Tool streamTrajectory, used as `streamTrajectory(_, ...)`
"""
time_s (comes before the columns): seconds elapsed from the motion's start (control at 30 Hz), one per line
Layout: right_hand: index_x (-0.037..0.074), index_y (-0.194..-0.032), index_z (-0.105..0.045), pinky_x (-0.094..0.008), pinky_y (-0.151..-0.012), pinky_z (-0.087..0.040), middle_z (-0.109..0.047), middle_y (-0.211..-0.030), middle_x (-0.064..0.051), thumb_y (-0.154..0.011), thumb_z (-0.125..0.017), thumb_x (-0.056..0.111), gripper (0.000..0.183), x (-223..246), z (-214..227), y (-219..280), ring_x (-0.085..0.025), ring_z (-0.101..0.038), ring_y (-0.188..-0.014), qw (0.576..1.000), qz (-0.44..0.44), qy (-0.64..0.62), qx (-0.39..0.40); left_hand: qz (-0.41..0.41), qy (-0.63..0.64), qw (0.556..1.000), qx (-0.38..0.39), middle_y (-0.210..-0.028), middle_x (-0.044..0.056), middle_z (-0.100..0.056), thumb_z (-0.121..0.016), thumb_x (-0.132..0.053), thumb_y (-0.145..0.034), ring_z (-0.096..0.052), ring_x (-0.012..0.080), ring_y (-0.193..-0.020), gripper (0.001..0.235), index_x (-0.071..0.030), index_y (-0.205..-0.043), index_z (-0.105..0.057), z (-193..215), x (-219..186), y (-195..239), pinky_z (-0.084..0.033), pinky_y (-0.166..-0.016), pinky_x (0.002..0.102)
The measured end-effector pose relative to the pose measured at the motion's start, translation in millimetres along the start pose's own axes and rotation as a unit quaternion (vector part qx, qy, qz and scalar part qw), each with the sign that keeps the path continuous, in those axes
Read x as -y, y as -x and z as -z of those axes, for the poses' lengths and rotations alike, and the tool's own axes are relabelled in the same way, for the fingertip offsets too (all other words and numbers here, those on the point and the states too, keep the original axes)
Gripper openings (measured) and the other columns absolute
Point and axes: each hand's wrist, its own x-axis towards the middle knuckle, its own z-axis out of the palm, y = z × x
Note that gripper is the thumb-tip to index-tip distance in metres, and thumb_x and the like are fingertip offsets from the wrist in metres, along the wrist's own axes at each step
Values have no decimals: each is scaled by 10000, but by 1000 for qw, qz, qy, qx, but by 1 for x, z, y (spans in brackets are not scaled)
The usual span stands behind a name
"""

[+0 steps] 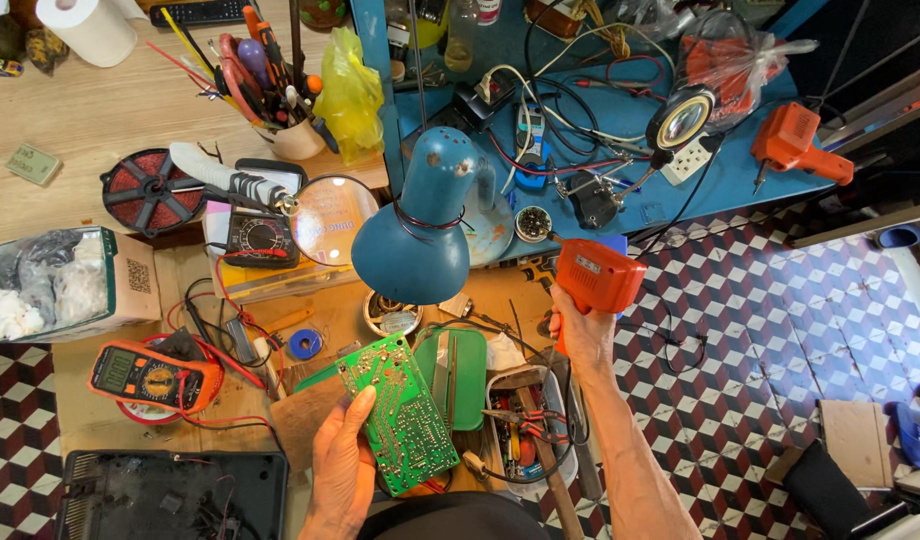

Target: The person uses a heat gun to desolder components from a circuit board, then uses pliers to remove them. They also use a multimeter to test the board and handle various electronic components and tools on the workbench.

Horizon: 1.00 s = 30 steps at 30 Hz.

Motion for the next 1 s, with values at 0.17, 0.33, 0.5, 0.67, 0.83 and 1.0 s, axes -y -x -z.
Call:
streamTrajectory(0.17, 34, -1023, -630, -264, -490, -505, -630, -773, -28, -922, -721, 190, 207, -5, -1, -2, -94, -589, -553, 1000, 7, 5, 0, 6, -4, 1000, -19, -1175, 94, -708, -619, -169, -969, -661, 184, -1075, 351, 15, -1267, -614, 1, -1, 0, -535, -958, 361)
streamTrajectory(0.33, 31, -1019, -637, -272, -490, -513, -634, -768, -36, -917, -723, 191, 208, -7, 0, -3, -106, -598, -549, 1000, -4, 5, -7, 4, 0, 1000, -4, -1180, 95, -707, -618, -171, -964, -668, 187, -1065, 353, 2, -1272, -613, 0, -3, 0, -539, -947, 359)
streamTrajectory(0.5, 30, -1014, -637, -273, -493, -518, -624, -762, -38, -918, -729, 196, 213, -10, 0, -4, -109, -599, -548, 1000, -21, -16, -7, 0, 0, 1000, 3, -1170, 94, -709, -620, -171, -971, -671, 184, -1051, 339, 3, -1263, -623, 0, -4, 1, -544, -940, 359)
streamTrajectory(0.67, 37, -1027, -636, -273, -482, -507, -619, -759, -41, -907, -729, 186, 213, -12, 1, -5, -117, -586, -530, 1000, -14, 0, -8, -4, 4, 1000, 9, -1160, 85, -716, -616, -162, -963, -673, 175, -1047, 326, -5, -1248, -635, -1, -5, 4, -552, -933, 346)
streamTrajectory(0.83, 9, -1066, -641, -291, -492, -511, -656, -809, -58, -936, -744, 151, 218, 1, -7, 4, -141, -606, -540, 1000, 1, 0, -4, -27, -3, 999, 20, -1144, 114, -719, -656, -157, -981, -691, 180, -1010, 337, 39, -1253, -625, 13, 0, -1, -569, -902, 334)
streamTrajectory(1.0, -22, -1085, -650, -300, -546, -500, -643, -793, -124, -975, -711, 114, 185, 37, -1, 67, -167, -607, -581, 990, 21, 126, 53, -4, 7, 999, 34, -1128, 111, -736, -662, -181, -947, -714, 172, -1000, 384, 22, -1270, -625, 14, -4, -4, -604, -881, 323)
